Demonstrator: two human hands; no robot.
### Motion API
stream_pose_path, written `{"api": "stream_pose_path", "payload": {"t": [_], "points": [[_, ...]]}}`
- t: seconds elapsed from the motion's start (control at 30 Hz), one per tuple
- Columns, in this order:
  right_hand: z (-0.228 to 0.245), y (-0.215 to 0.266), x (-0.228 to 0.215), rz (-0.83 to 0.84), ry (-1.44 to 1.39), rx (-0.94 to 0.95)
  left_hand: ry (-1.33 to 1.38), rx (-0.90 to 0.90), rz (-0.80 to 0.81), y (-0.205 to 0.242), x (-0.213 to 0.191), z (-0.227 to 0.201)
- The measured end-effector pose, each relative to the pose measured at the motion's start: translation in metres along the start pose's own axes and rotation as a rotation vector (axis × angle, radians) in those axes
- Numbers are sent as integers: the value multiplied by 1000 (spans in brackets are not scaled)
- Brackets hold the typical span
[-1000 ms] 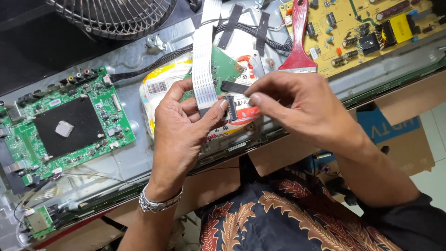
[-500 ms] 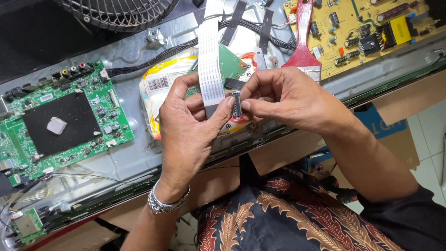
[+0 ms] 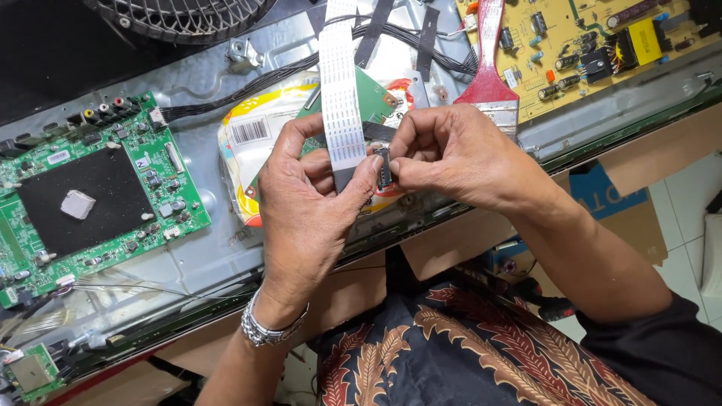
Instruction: The person cleans a flat ribbon cable connector using a metal blade to scrape the contacts and a brush to remove debris. They then pick up a green circuit board and spray it with a cleaning solution from a can.
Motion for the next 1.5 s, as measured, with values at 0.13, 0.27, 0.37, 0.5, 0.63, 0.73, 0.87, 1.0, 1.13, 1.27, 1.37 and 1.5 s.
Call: {"api": "stream_pose_path", "payload": {"t": [0.13,0.27,0.37,0.5,0.63,0.73,0.87,1.0,1.13,1.27,1.37,1.5], "points": [[4,-1,1,-21,-4,61,33,-5,26,-1,0,3],[1,0,-1,10,-78,117,63,-77,74,-3,-2,7],[0,0,-1,32,-101,123,50,-92,89,-3,-2,7],[-3,-1,-2,64,-110,98,59,-92,81,-2,-1,6],[-1,1,0,45,-88,98,65,-76,59,0,1,5],[2,3,3,37,-132,92,65,-57,32,1,2,4],[6,6,4,-67,-8,82,46,-21,-7,1,3,2],[3,7,6,-121,59,-29,62,-3,-5,2,5,2],[3,11,7,-158,6,0,115,-63,48,-1,2,7],[-2,16,4,-84,-180,14,213,-171,156,-3,-3,10],[0,18,7,-53,-209,-12,316,-226,195,-2,-7,13],[3,19,14,-45,-214,23,297,-281,250,3,-14,8]]}}
Point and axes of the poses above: each hand's wrist, its own y-axis away from the middle knuckle, its own x-axis out of the palm, z = x × y, the point moved 4 cm from there along -y, towards the middle knuckle, and after that the axes turned 15 degrees about -y, right-handed, at the moved point
